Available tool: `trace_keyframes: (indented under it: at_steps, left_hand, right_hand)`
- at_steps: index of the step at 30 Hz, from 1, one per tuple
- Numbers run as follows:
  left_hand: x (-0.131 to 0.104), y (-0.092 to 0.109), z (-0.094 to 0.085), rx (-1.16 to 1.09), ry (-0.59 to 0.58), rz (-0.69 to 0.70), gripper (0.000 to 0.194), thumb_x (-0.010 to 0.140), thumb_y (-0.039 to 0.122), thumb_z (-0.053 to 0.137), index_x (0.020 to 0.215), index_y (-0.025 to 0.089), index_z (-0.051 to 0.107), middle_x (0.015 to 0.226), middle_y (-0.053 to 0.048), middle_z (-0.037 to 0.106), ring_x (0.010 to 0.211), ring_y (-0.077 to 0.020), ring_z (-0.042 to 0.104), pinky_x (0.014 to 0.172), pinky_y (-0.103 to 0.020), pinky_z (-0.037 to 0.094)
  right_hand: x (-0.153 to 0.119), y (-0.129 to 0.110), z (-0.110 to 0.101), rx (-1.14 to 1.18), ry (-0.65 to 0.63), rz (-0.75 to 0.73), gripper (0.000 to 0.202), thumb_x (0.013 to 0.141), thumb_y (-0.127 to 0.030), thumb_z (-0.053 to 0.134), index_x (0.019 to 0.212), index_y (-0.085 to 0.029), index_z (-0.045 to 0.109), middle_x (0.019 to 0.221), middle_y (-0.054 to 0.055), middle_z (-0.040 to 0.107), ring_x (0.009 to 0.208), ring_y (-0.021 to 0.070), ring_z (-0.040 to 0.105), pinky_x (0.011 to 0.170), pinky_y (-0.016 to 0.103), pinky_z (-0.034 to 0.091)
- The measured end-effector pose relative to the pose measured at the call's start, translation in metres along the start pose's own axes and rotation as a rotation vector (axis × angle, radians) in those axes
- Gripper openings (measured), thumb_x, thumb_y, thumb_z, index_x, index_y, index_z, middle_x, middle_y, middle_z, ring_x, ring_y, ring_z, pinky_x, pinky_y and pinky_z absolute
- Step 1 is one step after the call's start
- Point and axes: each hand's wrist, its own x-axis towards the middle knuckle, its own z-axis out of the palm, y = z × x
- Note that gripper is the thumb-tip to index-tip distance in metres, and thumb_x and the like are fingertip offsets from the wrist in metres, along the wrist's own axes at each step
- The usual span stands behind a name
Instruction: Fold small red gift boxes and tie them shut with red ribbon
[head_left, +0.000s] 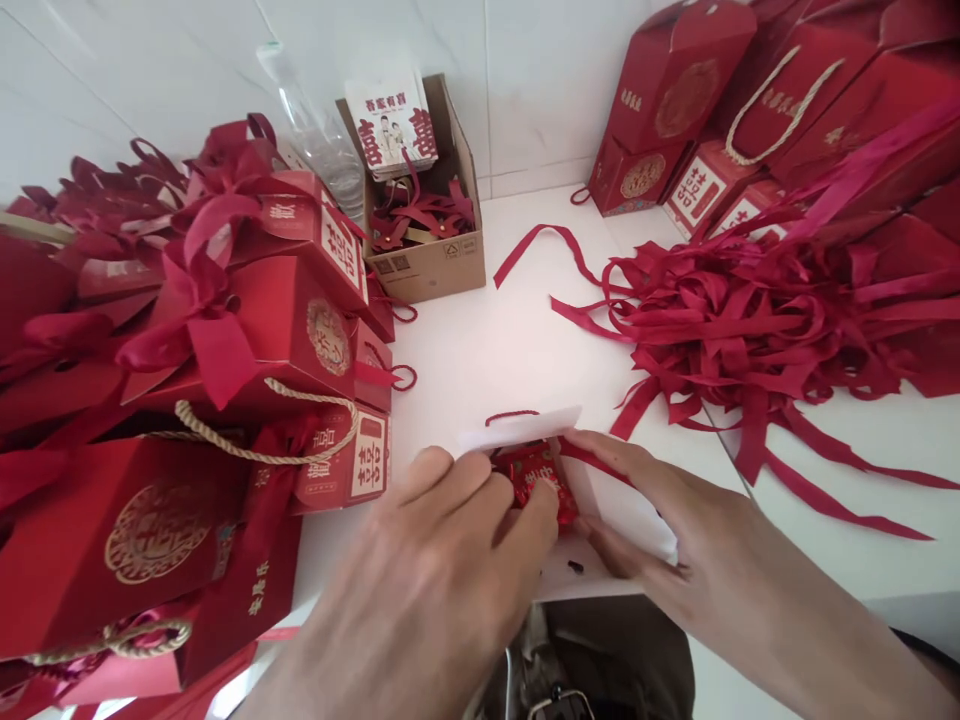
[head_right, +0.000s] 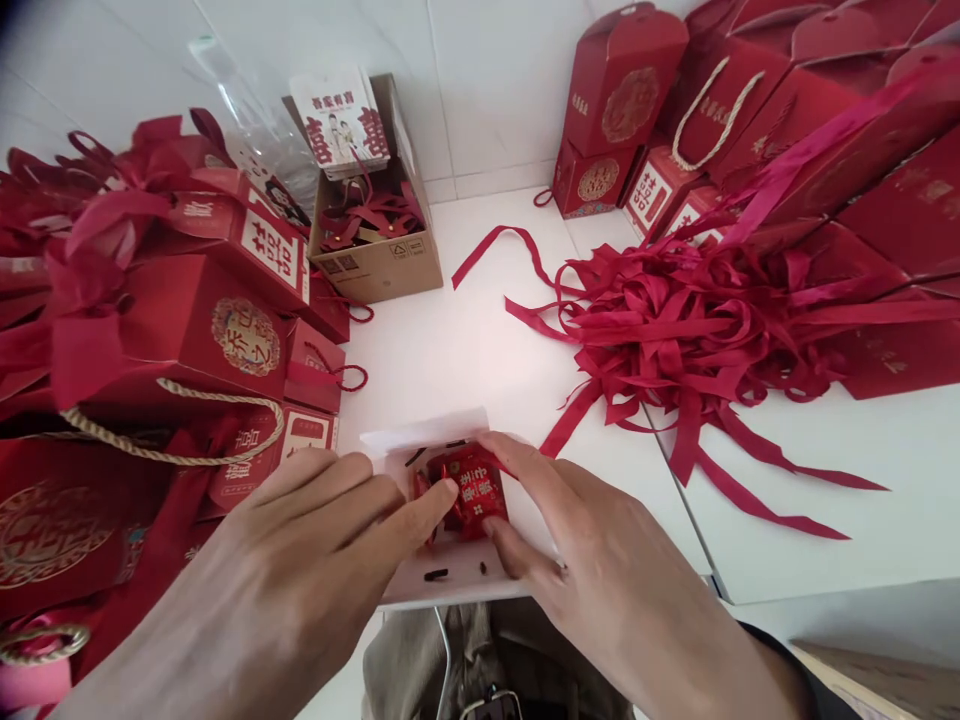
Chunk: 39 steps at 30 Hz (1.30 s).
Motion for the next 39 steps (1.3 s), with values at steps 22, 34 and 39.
trace_keyframes:
  at_steps: [22,34,39]
  left_hand:
    - [0.002,-0.004,0.01,0.063,-0.381,0.005,0.01,0.088,0.017,0.072,0.089,0.025,0.077,0.106,-0.003,0.078,0.098,-0.0281,0.067,0.083,-0.046,0.047]
    - [-0.001,0.001,0.021,0.03,-0.405,-0.031,0.02,0.094,0.019,0.068,0.111,0.025,0.075,0.119,-0.007,0.075,0.109,-0.0308,0.064,0.094,-0.05,0.047]
    - [-0.006,0.0,0.026,0.029,-0.333,0.003,0.015,0.093,0.018,0.071,0.106,0.021,0.076,0.118,-0.005,0.076,0.106,-0.0286,0.064,0.096,-0.048,0.045]
  right_hand:
    - [-0.009,-0.01,0.011,0.132,0.039,0.147,0.044,0.105,-0.027,0.052,0.149,-0.03,0.053,0.119,0.005,0.083,0.084,0.0241,0.084,0.06,0.031,0.066]
    - [-0.009,-0.01,0.015,0.146,0.076,0.171,0.041,0.104,-0.026,0.051,0.144,-0.026,0.059,0.103,0.003,0.085,0.075,0.023,0.082,0.06,0.032,0.065]
    - [-0.007,-0.012,0.014,0.138,0.09,0.183,0.04,0.102,-0.026,0.051,0.141,-0.025,0.061,0.093,0.002,0.085,0.065,0.0212,0.08,0.054,0.03,0.061]
